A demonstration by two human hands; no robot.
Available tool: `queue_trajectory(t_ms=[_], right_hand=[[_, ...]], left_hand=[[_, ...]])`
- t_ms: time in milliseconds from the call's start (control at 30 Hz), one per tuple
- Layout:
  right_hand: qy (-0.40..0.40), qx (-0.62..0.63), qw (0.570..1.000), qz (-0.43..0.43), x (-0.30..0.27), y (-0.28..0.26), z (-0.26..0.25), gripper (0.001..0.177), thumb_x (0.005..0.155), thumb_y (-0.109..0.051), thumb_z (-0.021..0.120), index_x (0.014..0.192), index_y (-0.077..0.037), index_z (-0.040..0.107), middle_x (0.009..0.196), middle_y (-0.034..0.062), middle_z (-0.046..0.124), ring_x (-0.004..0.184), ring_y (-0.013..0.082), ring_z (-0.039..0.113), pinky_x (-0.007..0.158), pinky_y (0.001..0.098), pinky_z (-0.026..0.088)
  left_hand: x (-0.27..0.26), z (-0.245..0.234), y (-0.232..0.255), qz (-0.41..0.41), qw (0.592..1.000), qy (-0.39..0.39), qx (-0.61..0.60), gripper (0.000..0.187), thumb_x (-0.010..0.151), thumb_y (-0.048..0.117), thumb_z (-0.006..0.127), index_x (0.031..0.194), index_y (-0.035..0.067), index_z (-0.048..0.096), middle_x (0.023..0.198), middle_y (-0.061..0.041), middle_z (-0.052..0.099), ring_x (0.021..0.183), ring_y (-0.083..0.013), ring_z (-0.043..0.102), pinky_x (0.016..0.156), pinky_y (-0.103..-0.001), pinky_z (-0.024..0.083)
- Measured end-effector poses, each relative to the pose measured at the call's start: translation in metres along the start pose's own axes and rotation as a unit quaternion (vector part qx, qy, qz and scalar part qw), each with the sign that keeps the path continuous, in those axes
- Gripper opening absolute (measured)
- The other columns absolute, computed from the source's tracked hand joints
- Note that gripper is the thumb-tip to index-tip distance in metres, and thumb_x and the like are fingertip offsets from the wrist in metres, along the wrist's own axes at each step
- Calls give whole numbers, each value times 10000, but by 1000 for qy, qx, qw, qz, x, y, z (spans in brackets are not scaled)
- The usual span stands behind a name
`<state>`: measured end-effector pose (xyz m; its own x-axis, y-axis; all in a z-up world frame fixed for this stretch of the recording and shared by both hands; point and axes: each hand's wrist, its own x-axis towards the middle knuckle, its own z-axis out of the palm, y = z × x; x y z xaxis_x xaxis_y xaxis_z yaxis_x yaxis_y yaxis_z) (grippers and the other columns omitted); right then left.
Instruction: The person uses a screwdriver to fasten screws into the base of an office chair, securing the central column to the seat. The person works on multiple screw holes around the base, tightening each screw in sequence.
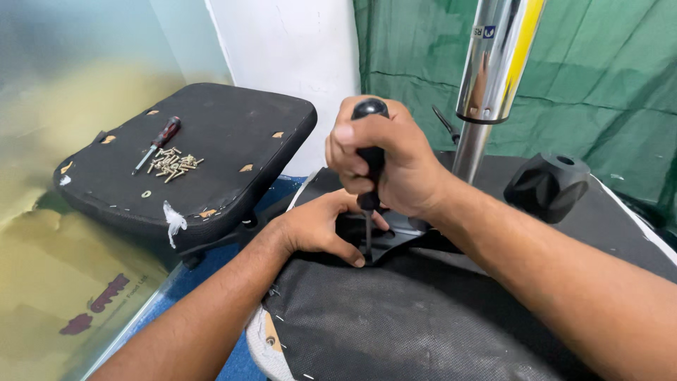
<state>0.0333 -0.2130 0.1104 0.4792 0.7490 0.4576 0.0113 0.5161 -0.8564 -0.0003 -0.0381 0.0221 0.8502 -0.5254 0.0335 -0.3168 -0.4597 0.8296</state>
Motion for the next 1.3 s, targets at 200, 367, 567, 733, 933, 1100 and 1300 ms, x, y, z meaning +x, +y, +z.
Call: queue_trajectory(t_ms=[200, 367, 567, 733, 933, 1100, 1300], right_hand=[[-107, 76, 991, 12, -1, -12, -30, 296, 950, -261, 643, 767, -71, 510, 622, 32, 449, 626, 131, 384, 457, 245, 296], [257, -46, 965, -20, -3, -11, -33, 276, 896, -287, 652, 738, -108, 514, 605, 27, 459, 588, 145, 425, 452, 271, 321], [183, -2, 982, -42, -27, -23, -49, 282, 910, -275, 621, 736, -110, 473, 616, 14, 403, 640, 156, 428, 470, 281, 295], [124, 0, 991, -48, -34, -27, -58, 269, 923, -273, 593, 747, -106, 475, 615, 25, 394, 654, 156, 407, 471, 277, 270], [125, -6, 991, -52, -37, -29, -65, 274, 946, -263, 590, 757, -103, 472, 620, 28, 390, 660, 160, 390, 478, 287, 258], [96, 2, 995, -31, -34, -23, -72, 286, 923, -271, 600, 733, -107, 462, 594, 19, 379, 645, 162, 365, 460, 285, 239], [78, 56, 995, 1, -20, -22, -79, 291, 888, -282, 622, 708, -115, 466, 597, 16, 396, 656, 162, 359, 481, 290, 267]], left_hand=[[17, 0, 3, 130, 988, -6, 78, 636, 587, 253, 882, 1186, 74, 765, 1455, -152, 614, 1404, -285, 535, 1191, -408, 376], [33, 0, 9, 138, 984, -33, 109, 663, 581, 289, 884, 1206, 111, 753, 1510, -159, 580, 1434, -299, 527, 1210, -407, 376], [50, 1, 16, 139, 981, -54, 127, 653, 608, 296, 903, 1212, 97, 753, 1502, -165, 558, 1457, -297, 471, 1203, -405, 341], [62, -1, 23, 129, 980, -85, 122, 644, 621, 301, 895, 1205, 73, 749, 1392, -134, 665, 1452, -254, 528, 1220, -378, 370], [62, -11, 6, 103, 994, 0, 32, 491, 721, 225, 871, 1167, 64, 747, 1253, -102, 743, 1236, -210, 673, 1097, -355, 485], [12, -57, -40, -26, 967, 244, 68, 257, 782, 184, 809, 1009, 62, 812, 952, -63, 821, 865, -162, 770, 830, -307, 606], [-104, -128, -110, -193, 851, 446, 202, 219, 786, 211, 837, 964, 83, 825, 871, -92, 807, 813, -171, 761, 795, -322, 583]])
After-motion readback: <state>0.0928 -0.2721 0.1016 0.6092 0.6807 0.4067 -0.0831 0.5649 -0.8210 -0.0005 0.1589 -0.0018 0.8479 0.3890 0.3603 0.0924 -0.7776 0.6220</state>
